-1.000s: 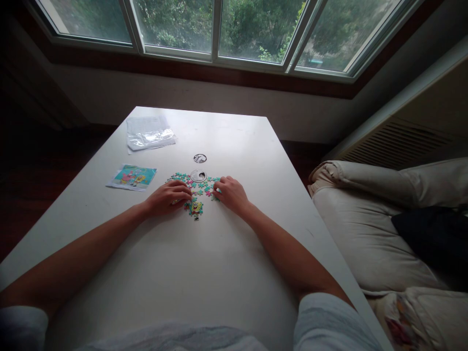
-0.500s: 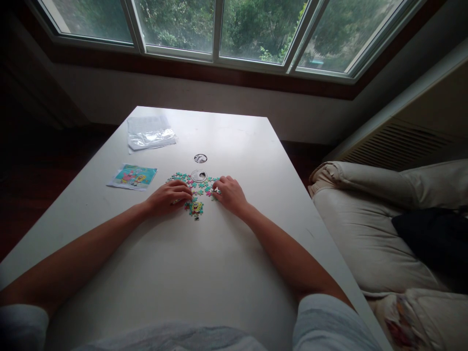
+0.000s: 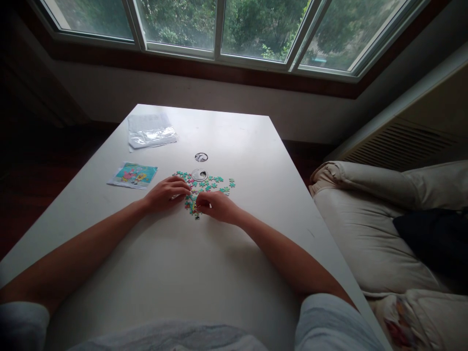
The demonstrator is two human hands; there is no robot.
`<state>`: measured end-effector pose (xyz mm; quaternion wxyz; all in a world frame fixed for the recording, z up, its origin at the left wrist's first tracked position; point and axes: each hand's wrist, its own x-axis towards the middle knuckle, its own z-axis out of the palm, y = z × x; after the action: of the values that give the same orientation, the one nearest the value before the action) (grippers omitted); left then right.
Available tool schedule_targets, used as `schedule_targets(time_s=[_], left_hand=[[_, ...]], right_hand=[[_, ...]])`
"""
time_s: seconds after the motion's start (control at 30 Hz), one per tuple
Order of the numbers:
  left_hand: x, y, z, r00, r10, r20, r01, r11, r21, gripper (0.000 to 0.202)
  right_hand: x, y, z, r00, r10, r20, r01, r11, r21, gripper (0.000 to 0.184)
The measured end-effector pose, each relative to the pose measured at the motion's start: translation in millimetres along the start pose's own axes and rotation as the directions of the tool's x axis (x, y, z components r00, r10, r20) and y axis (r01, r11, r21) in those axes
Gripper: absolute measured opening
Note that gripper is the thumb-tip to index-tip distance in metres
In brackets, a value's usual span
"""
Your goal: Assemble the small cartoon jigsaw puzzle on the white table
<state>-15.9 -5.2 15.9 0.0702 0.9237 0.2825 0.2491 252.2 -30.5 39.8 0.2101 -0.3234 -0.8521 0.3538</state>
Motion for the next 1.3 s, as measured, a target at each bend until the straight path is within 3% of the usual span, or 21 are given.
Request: schedule_targets(time_s=[0.17, 0.53, 0.73, 0.9, 1.13, 1.3], left_hand=[[-1, 0, 1.0, 1.0, -0.006, 0.002, 0.006, 1.0, -0.011, 0.021], [0, 0, 4.0, 1.0, -0.015, 0.001, 0.015, 1.0, -0.024, 0.023], [2, 6, -1.0, 1.0, 0.003, 0.018, -0.003, 1.0, 0.008, 0.023], [10, 25, -15.5, 0.992, 0.042, 0.121, -0.053, 0.994, 0.097, 0.024], [15, 62, -40.3, 0.947, 0.08, 0.312, -0.106, 0.992, 0.066, 0.014], [4, 85, -39.6, 0.941, 0.069, 0.331, -0.107, 0.99, 0.096, 0.013]], right_hand=[[-1, -8, 12, 0.997, -0.052, 0.051, 0.05, 0.998, 0.034, 0.008], [1, -3, 18, 0.985, -0.156, 0.069, 0.163, 0.98, -0.112, 0.008], [3, 3, 12, 0.988, -0.145, -0.06, 0.134, 0.979, -0.153, 0.01], [2, 12, 5, 0.983, -0.166, -0.077, 0.142, 0.957, -0.251, 0.009], [2, 20, 5, 0.985, -0.171, -0.028, 0.147, 0.913, -0.382, 0.013], [3, 22, 8, 0.985, -0.171, -0.019, 0.148, 0.898, -0.414, 0.014]])
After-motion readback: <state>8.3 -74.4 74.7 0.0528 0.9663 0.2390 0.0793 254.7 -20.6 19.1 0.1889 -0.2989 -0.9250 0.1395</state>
